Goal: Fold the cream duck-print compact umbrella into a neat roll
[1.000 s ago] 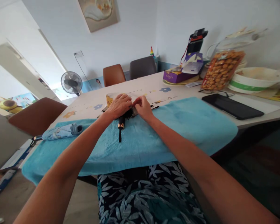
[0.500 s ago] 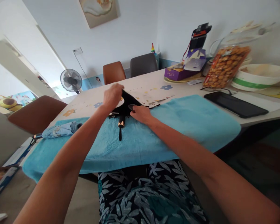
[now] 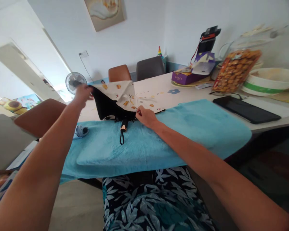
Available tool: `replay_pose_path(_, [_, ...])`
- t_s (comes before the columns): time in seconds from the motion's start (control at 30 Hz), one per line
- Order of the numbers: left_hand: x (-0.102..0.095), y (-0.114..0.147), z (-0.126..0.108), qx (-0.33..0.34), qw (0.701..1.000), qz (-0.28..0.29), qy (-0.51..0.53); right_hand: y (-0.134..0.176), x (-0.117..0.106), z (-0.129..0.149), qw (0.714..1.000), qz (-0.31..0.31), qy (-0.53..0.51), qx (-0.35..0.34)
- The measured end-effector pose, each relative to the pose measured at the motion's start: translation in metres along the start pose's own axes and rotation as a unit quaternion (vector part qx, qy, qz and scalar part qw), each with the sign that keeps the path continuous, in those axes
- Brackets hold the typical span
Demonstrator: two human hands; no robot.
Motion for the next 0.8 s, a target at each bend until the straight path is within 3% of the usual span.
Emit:
replay_pose_path(0.03, [0.016,0.014,0.02,-0.047,0.997,0.06,0.013,0.001,0.003,0.004,1.0,0.018,-0.006,-0.02])
replay_pose_path(0.13, [0.037,0.046,0.054,-0.089,0.989,0.117,0.031,0.001,0.008,0.008,0.998,0.034,-0.029,-0.036])
replay_pose_path(0.2, [0.034,0.056,0.058,-0.084,0.993,0.079,0.001,-0.002,0.004,0.002,0.999,0.004,-0.043,-0.006])
replay_pose_path(0.27, [0.024,0.062,0.042,-0.023,0.998,0.005,-0.065,-0.004,0.0,-0.004,0.998,-0.022,-0.051,0.02])
replay_pose_path(0.33, [0.024,0.075,0.006,0.096,0.985,-0.052,-0.13,-0.006,-0.002,-0.008,0.997,-0.035,-0.054,0.036])
replay_pose_path(0.37, [0.031,0.085,-0.017,0.17,0.972,-0.055,-0.153,-0.007,-0.003,-0.01,0.997,-0.038,-0.055,0.042])
replay_pose_path(0.47, [0.076,0.121,-0.072,0.332,0.921,0.033,-0.202,-0.008,-0.005,-0.014,0.996,-0.047,-0.054,0.057])
replay_pose_path(0.53, [0.111,0.142,-0.094,0.411,0.874,0.114,-0.235,-0.009,-0.007,-0.016,0.995,-0.053,-0.056,0.063])
replay_pose_path(0.67, [0.152,0.144,-0.107,0.457,0.831,0.167,-0.27,-0.011,-0.009,-0.022,0.993,-0.065,-0.065,0.07])
replay_pose_path(0.8, [0.156,0.119,-0.105,0.434,0.852,0.146,-0.254,-0.01,-0.017,-0.024,0.988,-0.106,-0.082,0.076])
Point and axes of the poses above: each hand's wrist, its own y-axis away from the middle knuckle, its own x-axis out of the palm, z = x × y, the point moved 8 cm from there along -y, towards the middle knuckle, and after that the axes turned 5 degrees about x, right-handed, at the moved point
